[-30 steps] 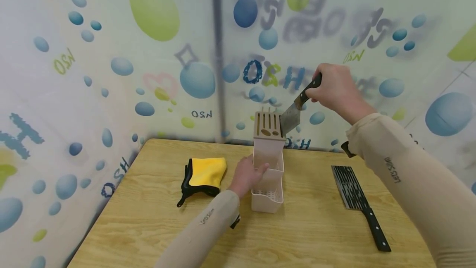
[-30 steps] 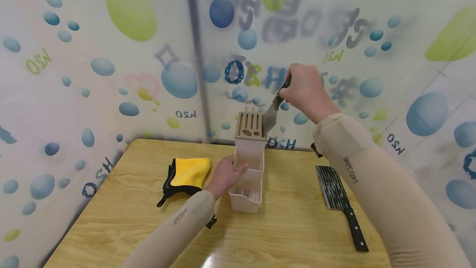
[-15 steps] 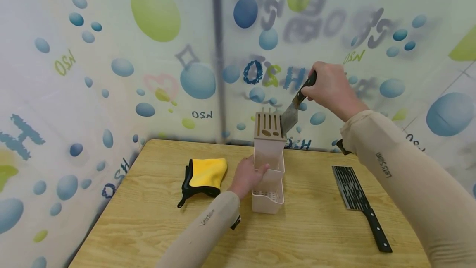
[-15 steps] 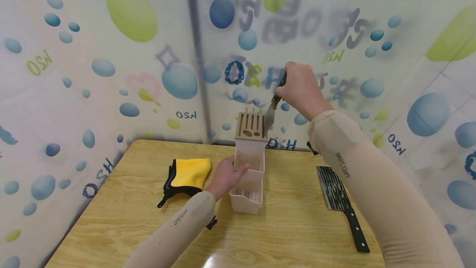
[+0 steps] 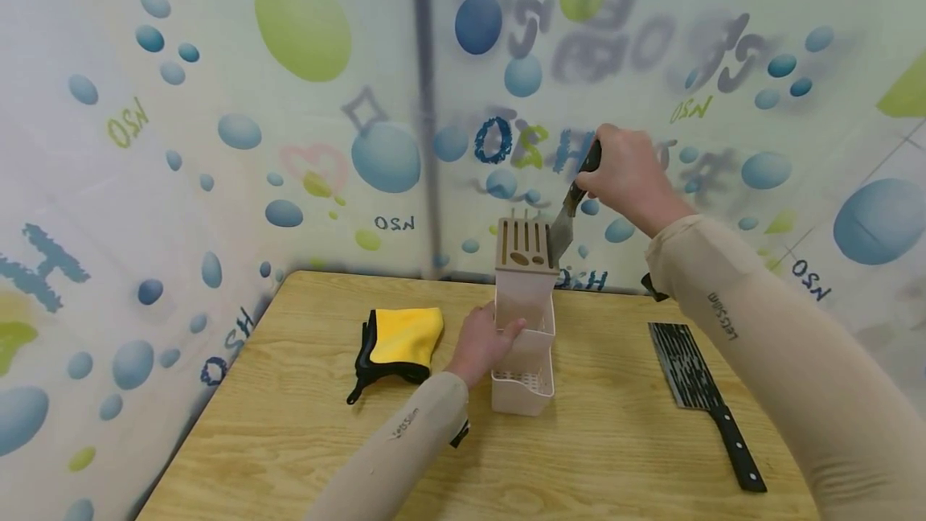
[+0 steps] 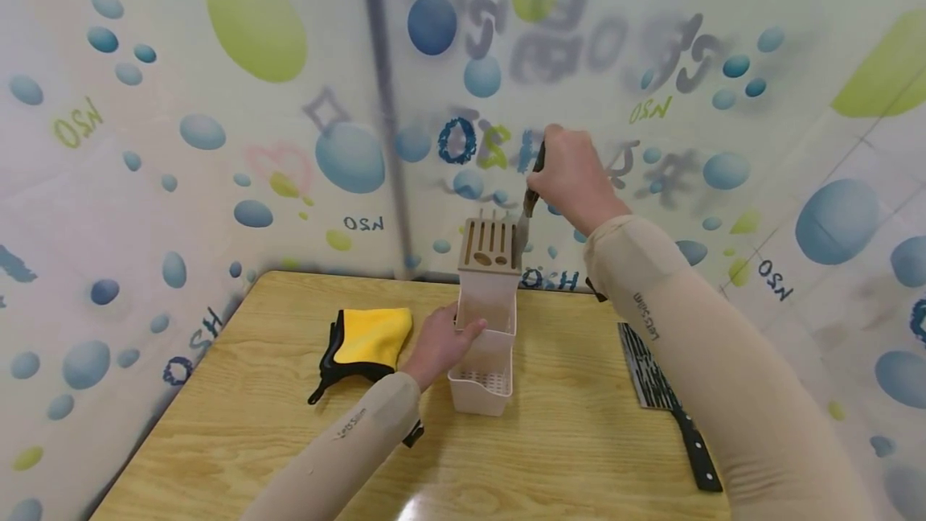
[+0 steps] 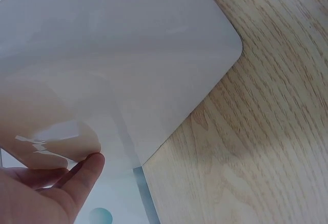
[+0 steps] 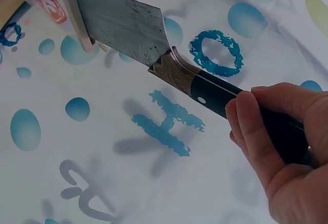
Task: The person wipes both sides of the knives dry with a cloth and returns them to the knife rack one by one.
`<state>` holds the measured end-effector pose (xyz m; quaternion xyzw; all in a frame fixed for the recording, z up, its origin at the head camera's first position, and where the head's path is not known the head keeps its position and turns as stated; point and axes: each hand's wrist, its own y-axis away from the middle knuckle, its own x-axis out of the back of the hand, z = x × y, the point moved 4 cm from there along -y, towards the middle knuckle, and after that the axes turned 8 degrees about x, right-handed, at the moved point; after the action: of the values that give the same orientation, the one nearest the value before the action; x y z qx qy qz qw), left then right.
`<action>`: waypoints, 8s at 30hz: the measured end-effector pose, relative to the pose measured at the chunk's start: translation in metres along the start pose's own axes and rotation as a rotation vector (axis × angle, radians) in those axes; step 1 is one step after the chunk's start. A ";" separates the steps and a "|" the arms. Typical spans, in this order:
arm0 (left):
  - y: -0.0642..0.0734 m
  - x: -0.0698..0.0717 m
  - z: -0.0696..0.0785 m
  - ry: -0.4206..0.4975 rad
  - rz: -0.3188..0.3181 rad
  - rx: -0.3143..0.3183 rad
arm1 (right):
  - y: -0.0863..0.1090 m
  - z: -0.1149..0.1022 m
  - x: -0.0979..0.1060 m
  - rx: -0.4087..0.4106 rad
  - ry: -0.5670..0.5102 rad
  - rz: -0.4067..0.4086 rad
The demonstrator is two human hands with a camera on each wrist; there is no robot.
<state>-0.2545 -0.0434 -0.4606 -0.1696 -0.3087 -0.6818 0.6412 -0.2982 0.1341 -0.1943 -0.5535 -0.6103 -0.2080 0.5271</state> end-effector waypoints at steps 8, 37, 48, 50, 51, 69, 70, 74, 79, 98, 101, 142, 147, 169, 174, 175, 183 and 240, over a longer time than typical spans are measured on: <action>0.000 0.000 0.000 -0.002 0.005 -0.009 | -0.002 0.001 -0.010 0.001 -0.031 -0.010; 0.000 -0.002 -0.003 0.051 -0.018 0.005 | -0.017 0.018 -0.038 -0.013 -0.034 -0.035; 0.001 -0.001 -0.002 0.061 -0.015 0.012 | -0.018 0.022 -0.049 -0.036 -0.034 -0.075; 0.001 -0.001 -0.001 0.060 -0.011 -0.001 | -0.019 0.023 -0.051 -0.041 -0.033 -0.085; 0.001 0.000 -0.001 0.060 -0.010 -0.005 | -0.019 0.023 -0.053 -0.043 -0.034 -0.089; 0.001 -0.001 -0.002 0.046 -0.004 -0.020 | -0.022 0.034 -0.070 -0.034 -0.050 -0.103; 0.001 -0.001 -0.002 0.051 -0.007 -0.017 | -0.022 0.035 -0.071 -0.033 -0.052 -0.104; 0.001 -0.001 -0.002 0.065 -0.010 -0.003 | -0.023 0.036 -0.074 -0.029 -0.049 -0.106; 0.002 -0.002 0.000 0.070 -0.016 0.006 | -0.022 0.037 -0.076 -0.032 -0.047 -0.110; 0.001 -0.002 0.000 0.027 0.001 0.003 | -0.021 0.035 -0.079 -0.035 -0.027 -0.120; 0.001 -0.002 -0.001 0.028 0.008 -0.007 | -0.021 0.036 -0.079 -0.034 -0.029 -0.124; 0.008 0.048 0.003 -0.147 0.038 -0.062 | 0.055 0.052 -0.020 0.015 0.024 -0.298; 0.015 0.064 -0.001 -0.219 0.070 -0.113 | 0.072 0.063 -0.012 0.003 -0.018 -0.263; 0.026 0.104 -0.063 -0.428 0.290 -0.250 | 0.165 0.110 -0.034 -0.015 -0.089 0.151; 0.023 0.108 -0.078 -0.451 0.293 -0.208 | 0.184 0.121 -0.048 -0.068 -0.082 0.191; 0.022 0.108 -0.080 -0.454 0.291 -0.201 | 0.188 0.124 -0.051 -0.080 -0.082 0.195; 0.017 0.105 -0.097 -0.498 0.272 -0.188 | 0.220 0.146 -0.084 -0.091 -0.072 0.194; -0.009 0.066 -0.136 -0.759 0.267 -0.124 | 0.316 0.245 -0.154 -0.630 0.031 -0.215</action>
<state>-0.2484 -0.1806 -0.5231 -0.4861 -0.4570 -0.4990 0.5531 -0.1422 0.3639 -0.5203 -0.6187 -0.5628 -0.4492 0.3142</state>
